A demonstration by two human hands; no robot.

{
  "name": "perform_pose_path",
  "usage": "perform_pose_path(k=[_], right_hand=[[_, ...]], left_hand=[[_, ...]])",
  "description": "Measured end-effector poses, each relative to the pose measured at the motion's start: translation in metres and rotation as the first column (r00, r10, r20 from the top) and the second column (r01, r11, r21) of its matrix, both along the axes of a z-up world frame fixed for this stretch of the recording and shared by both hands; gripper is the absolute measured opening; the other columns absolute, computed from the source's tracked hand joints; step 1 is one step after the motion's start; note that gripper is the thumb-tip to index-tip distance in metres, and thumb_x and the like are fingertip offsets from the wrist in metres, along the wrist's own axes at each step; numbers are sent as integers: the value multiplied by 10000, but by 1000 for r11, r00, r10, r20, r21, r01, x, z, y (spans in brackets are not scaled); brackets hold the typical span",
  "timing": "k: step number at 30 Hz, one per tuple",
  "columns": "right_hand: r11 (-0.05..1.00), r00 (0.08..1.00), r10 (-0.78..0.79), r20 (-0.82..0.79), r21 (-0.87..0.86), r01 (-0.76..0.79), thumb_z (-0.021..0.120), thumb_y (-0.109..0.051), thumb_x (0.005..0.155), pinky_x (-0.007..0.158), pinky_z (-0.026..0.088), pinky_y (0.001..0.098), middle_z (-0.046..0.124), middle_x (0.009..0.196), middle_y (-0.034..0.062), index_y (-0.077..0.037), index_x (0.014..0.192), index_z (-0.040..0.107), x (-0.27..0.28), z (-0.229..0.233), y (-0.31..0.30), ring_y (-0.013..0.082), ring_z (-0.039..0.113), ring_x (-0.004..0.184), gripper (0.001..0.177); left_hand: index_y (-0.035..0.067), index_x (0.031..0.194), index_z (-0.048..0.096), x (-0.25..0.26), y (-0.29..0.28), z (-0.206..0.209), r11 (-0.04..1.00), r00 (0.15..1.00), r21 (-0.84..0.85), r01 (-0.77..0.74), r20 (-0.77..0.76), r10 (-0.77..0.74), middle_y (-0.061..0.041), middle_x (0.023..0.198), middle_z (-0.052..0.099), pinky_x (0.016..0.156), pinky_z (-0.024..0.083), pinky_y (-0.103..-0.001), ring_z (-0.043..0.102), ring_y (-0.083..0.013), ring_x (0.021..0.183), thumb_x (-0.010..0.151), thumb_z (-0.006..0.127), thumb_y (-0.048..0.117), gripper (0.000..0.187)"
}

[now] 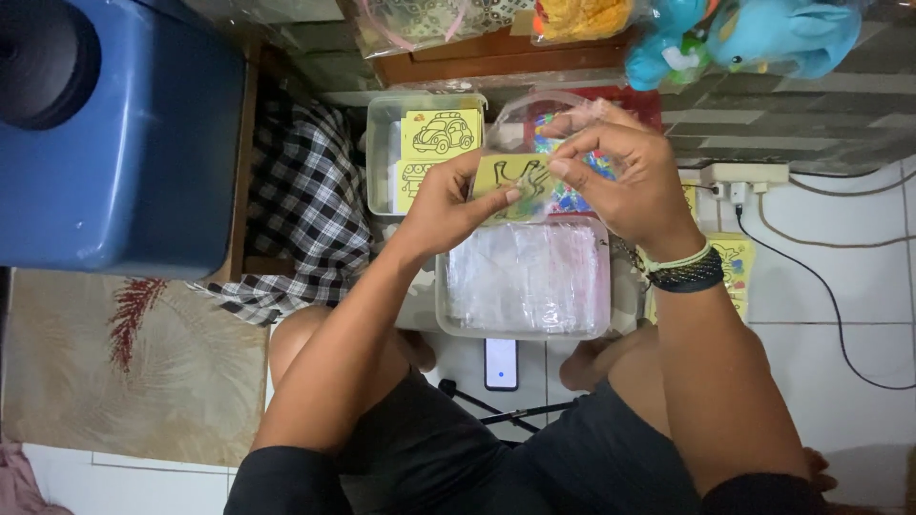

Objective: The person places printed cards and small colorful blocks into plastic bags while seated on the floor.

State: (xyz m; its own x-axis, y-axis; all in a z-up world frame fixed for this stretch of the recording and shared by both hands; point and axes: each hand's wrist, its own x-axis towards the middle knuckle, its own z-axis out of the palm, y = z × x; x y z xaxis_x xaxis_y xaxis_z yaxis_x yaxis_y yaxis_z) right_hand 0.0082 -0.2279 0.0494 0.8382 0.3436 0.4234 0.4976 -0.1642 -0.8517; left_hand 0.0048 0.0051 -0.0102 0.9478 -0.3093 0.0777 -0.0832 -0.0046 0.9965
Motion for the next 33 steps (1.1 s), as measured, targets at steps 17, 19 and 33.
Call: perform_pose_path(k=[17,19,33], right_hand=[[985,976,16,-216,172,21,738,62,917,930,507,282,642,1171,155,-9,1473,365,6,-19,11,188,614,1045,673],[990,968,19,-249,138,16,775,14,898,886,522,267,646,1166,154,-17,1454,377,7,-27,11,180,625,1021,685],[992,945,-83,-315,67,109,671,-104,1086,593,327,187,531,667,-18,-47,873,710,6,-26,12,41,407,660,224]], left_hand=[[7,1013,752,1,2,11,985,975,29,-168,152,162,-20,882,711,649,459,-207,551,-71,720,969,713,85,98],[11,1019,748,2,2,5,986,975,11,-165,151,162,-23,915,720,689,480,-210,576,-78,761,971,711,76,89],[81,1268,653,-4,-2,19,968,967,-110,-224,100,235,-91,969,801,786,491,-180,554,3,829,1058,638,111,212]])
